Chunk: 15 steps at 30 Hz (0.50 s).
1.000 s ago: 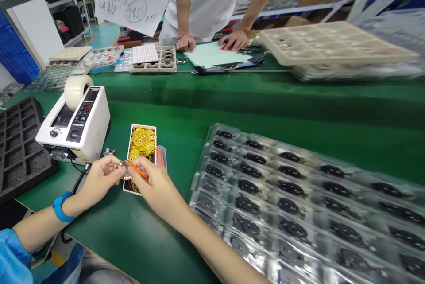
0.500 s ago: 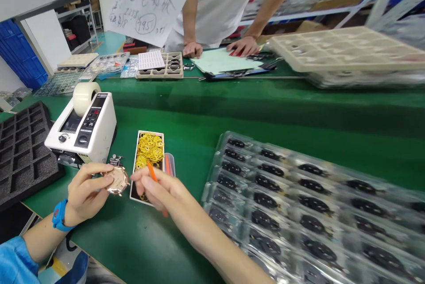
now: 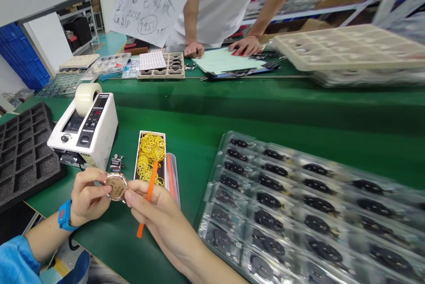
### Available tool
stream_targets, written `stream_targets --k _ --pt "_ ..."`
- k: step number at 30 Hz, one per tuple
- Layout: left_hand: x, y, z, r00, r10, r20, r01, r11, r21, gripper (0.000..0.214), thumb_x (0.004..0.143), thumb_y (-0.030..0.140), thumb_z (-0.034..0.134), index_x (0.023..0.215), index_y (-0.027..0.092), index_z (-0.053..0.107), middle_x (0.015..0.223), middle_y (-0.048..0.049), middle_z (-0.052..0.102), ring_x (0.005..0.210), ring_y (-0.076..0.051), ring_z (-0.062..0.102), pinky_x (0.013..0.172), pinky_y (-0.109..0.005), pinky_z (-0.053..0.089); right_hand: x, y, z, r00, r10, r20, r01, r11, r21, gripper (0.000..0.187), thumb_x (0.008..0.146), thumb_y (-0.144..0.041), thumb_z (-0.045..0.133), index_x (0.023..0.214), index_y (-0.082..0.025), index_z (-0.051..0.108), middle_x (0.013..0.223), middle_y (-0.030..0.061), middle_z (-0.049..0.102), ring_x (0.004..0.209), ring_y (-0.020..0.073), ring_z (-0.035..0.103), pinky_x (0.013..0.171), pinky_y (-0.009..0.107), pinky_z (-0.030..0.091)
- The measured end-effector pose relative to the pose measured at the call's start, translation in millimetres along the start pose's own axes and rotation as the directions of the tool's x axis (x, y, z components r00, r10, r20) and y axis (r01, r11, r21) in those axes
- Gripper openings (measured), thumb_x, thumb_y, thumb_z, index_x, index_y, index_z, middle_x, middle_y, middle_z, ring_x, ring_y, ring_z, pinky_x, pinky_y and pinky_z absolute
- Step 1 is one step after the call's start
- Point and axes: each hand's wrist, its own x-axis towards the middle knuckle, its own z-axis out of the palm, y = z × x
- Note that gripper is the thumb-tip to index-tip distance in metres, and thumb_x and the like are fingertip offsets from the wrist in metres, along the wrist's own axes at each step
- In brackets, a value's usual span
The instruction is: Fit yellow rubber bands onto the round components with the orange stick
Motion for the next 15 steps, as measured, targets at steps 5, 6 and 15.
stream_targets --k 5,6,15 --pt "0.2 -1.8 4.3 1.0 0.022 -0.01 -0.022 1.0 0.021 0.011 0.086 0.009 0.057 0.081 0.018 0.052 0.088 -0.0029 0.055 0.075 -0.01 0.059 0.063 -0.021 0.055 3.7 -2.4 3.7 0.998 -0.044 -0.038 0.042 0.998 -0.036 0.049 0.066 -0.06 0.077 0.063 -0.016 0.058 0.054 -0.007 0.029 0.049 0.0057 0.017 0.046 0.024 0.013" --pt "-0.6 -0.5 5.0 0.999 0.029 -0.013 -0.029 0.998 0.047 0.01 0.086 0.01 0.057 0.083 0.018 0.053 0.088 -0.003 0.056 0.074 -0.01 0.059 0.062 -0.021 0.055 4.7 -3.9 3.8 0.997 -0.058 -0.048 0.056 0.997 -0.049 0.05 0.065 -0.061 0.078 0.062 -0.016 0.058 0.052 -0.0071 0.029 0.048 0.0055 0.018 0.046 0.024 0.014" --pt "-40.2 17.6 -32.1 0.291 -0.949 0.119 0.857 0.203 -0.474 0.031 0.074 0.038 0.075 0.091 0.014 0.064 0.077 -0.0027 0.06 0.058 -0.009 0.052 0.048 -0.02 0.04 9.4 -14.1 -35.0 0.925 -0.16 -0.346 0.032 0.938 -0.346 0.046 0.053 -0.061 0.083 0.057 -0.018 0.066 0.048 0.0012 0.048 0.044 0.0128 0.042 0.039 0.026 0.032"
